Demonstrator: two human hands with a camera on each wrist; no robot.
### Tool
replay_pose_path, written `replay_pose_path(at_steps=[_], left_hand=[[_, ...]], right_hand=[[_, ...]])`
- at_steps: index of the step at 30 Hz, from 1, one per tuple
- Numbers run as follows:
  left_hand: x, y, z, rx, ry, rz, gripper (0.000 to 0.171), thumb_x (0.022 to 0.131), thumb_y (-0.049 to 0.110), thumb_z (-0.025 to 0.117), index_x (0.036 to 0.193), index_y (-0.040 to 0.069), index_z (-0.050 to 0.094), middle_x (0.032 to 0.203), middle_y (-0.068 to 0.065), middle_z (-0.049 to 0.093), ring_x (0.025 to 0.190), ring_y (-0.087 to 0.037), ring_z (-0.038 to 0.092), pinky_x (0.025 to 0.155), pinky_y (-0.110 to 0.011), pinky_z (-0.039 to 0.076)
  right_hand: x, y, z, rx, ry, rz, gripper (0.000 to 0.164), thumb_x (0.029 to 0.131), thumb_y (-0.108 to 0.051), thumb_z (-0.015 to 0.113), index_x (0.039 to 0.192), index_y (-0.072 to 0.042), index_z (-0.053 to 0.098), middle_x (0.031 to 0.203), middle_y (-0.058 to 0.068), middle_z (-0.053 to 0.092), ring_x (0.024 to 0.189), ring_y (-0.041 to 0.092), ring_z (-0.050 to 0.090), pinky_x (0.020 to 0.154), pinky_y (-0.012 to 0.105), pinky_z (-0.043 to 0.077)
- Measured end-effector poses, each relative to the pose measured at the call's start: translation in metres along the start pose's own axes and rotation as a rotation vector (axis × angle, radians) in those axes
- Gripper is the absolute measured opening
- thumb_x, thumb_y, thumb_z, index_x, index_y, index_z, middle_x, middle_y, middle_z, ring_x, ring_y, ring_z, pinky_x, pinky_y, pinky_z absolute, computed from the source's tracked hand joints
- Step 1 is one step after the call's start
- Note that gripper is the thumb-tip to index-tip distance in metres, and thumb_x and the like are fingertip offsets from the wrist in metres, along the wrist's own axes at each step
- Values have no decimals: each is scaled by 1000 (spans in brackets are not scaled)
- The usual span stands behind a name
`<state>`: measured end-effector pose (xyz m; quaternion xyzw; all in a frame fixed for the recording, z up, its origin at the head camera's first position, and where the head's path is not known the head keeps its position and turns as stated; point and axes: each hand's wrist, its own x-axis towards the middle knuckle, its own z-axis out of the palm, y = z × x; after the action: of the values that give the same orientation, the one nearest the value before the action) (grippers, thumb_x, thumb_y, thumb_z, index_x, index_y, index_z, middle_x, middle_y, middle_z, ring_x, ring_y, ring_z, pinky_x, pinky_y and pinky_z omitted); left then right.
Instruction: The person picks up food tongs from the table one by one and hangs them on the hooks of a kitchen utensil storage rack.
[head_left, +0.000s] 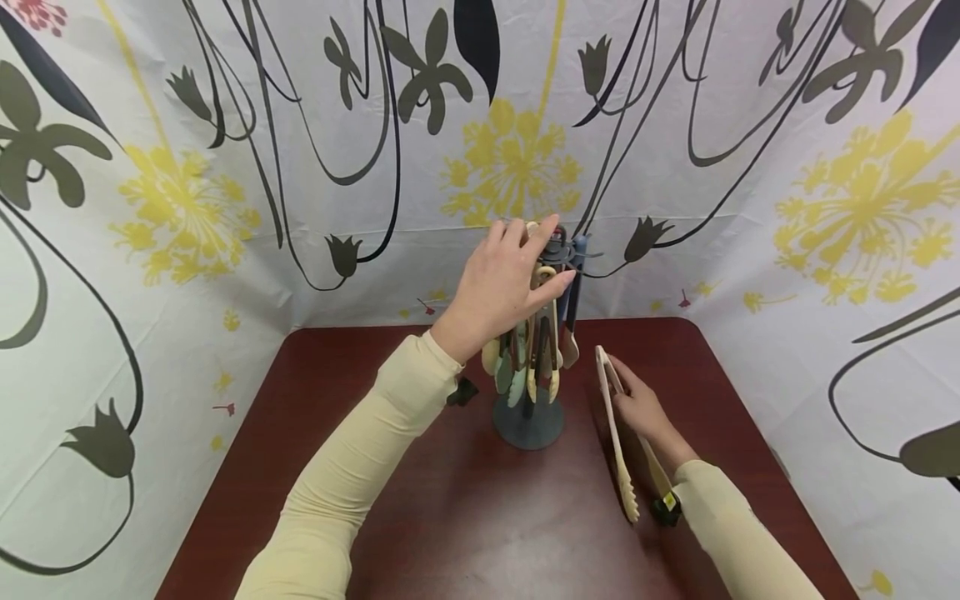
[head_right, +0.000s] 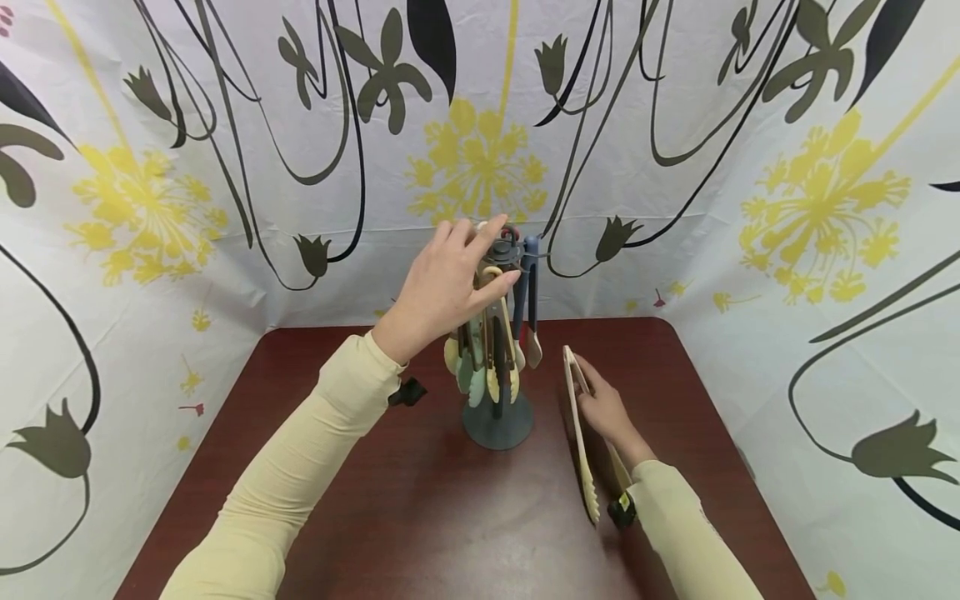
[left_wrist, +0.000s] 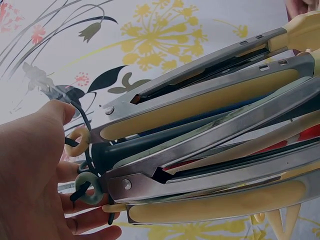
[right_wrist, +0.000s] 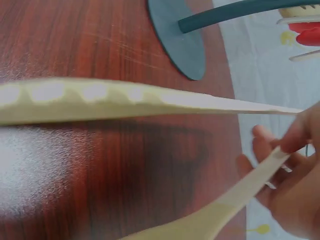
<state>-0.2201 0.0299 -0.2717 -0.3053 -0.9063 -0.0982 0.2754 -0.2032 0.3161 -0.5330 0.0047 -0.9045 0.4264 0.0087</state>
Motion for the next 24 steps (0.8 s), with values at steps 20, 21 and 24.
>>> replay_pose_path(at_steps=[20,21,24], left_hand=[[-1,1,-1,73,-14,-7,67,98,57,46,155,24,34,122,-7,57,102,-26,50,79,-38,47],[-1,1,-1,75,-17,-8,67,98,58,46,155,24,33,122,-7,57,102,-26,50,80,-38,47],[-1,1,-2,79,-25,-8,68,98,59,44,155,24,33,124,-8,57,105,-27,51,82,-39,48]], right_hand=[[-22,-60,-19,404,160,-277,48,101,-15,57,148,-15,47,87,-7,71,87,-1,65,76,15,51],[-25,-66,-21,410,157,-283,48,101,-15,56,148,-15,48,86,-3,70,85,3,66,75,17,52],[-26,-80,-26,432,160,-297,47,102,-14,53,149,-14,46,87,12,67,75,16,68,71,24,56]])
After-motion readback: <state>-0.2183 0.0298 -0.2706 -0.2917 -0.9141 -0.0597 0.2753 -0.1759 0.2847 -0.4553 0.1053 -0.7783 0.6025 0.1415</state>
